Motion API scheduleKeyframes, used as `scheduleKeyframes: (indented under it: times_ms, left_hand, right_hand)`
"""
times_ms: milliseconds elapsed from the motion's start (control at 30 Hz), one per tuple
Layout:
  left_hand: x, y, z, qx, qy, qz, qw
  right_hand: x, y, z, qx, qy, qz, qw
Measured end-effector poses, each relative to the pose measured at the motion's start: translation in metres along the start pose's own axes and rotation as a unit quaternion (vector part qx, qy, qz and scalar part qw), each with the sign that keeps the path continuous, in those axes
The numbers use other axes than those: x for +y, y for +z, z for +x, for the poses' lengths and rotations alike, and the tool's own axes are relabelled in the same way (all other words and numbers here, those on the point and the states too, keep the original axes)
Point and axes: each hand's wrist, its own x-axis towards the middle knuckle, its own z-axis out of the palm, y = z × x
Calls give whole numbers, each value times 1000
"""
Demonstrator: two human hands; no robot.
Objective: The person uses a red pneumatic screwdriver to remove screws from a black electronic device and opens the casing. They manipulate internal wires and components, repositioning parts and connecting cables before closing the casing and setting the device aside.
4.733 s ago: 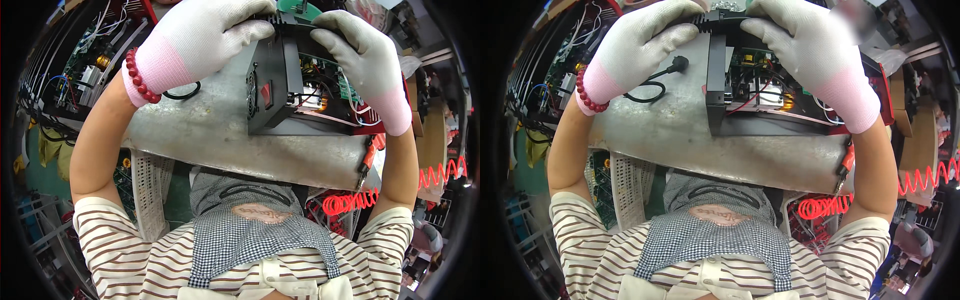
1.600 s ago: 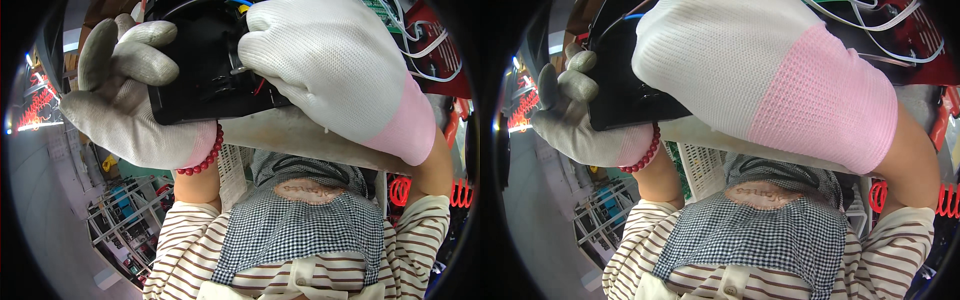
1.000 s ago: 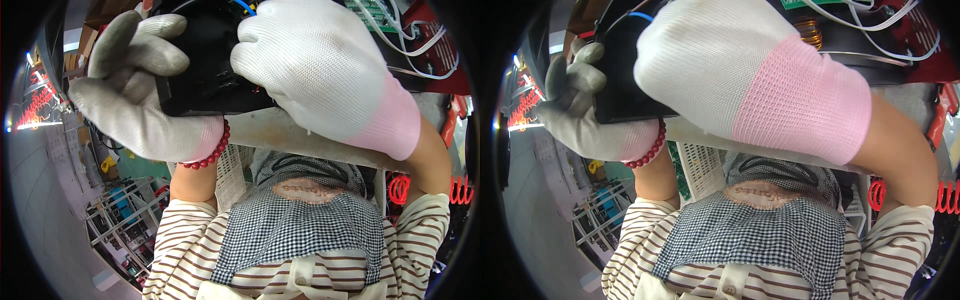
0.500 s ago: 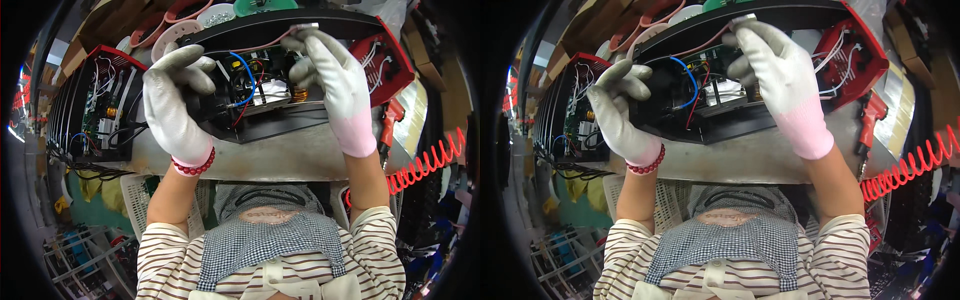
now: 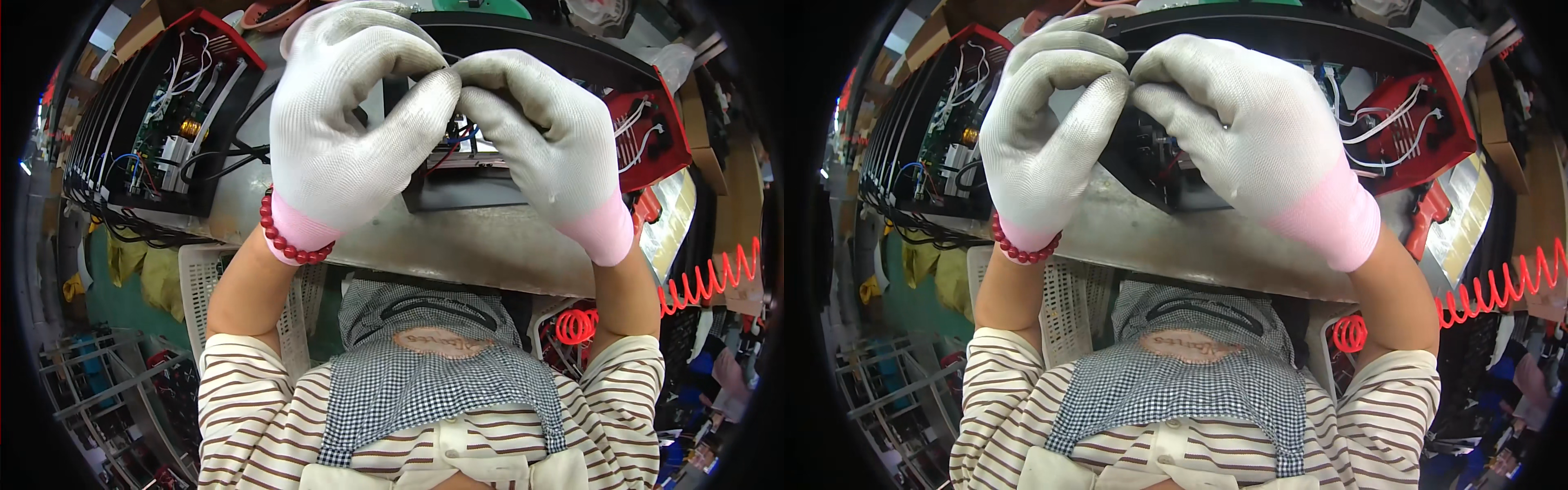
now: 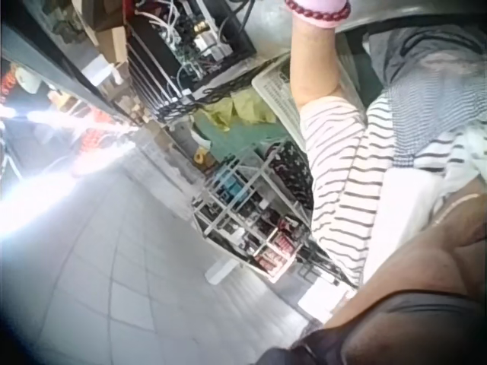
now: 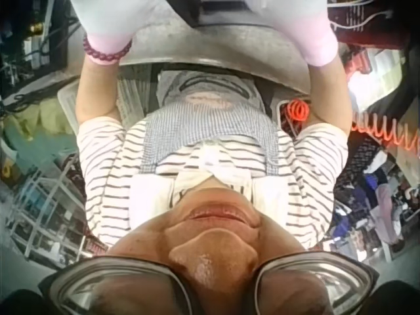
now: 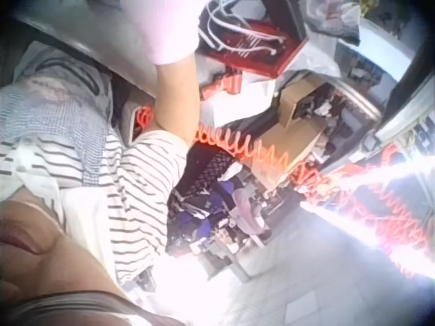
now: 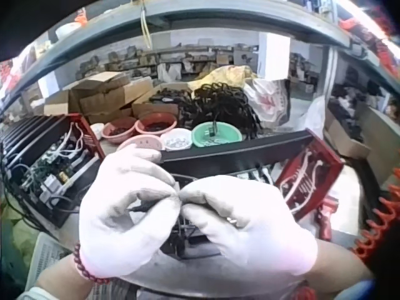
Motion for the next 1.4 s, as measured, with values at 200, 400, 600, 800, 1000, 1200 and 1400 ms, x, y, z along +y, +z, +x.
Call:
scheduleKeyframes:
  times_ms: [200, 400, 600, 800, 1000, 1200, 1400]
  left_hand:
    - [-10, 23, -11, 109, -172, -242, 949]
    - [-11, 45, -15, 210, -205, -292, 910]
    - [-23, 49, -22, 188, -190, -299, 916]
    - [-27, 48, -22, 190, -199, -344, 898]
    - [-26, 46, -25, 186, -197, -360, 892]
    - [-21, 46, -27, 185, -203, -363, 890]
    - [-17, 42, -24, 194, -212, -371, 883]
  right_hand:
    - [28, -5, -6, -50, -76, -153, 984]
    - [27, -4, 4, -132, -152, -267, 942]
    - [28, 0, 8, -149, -169, -305, 925]
    - [35, 0, 8, -135, -177, -259, 940]
    - [32, 2, 8, -150, -174, -304, 924]
    - [32, 5, 5, -152, -174, -324, 918]
    - [35, 18, -2, -101, -161, -293, 937]
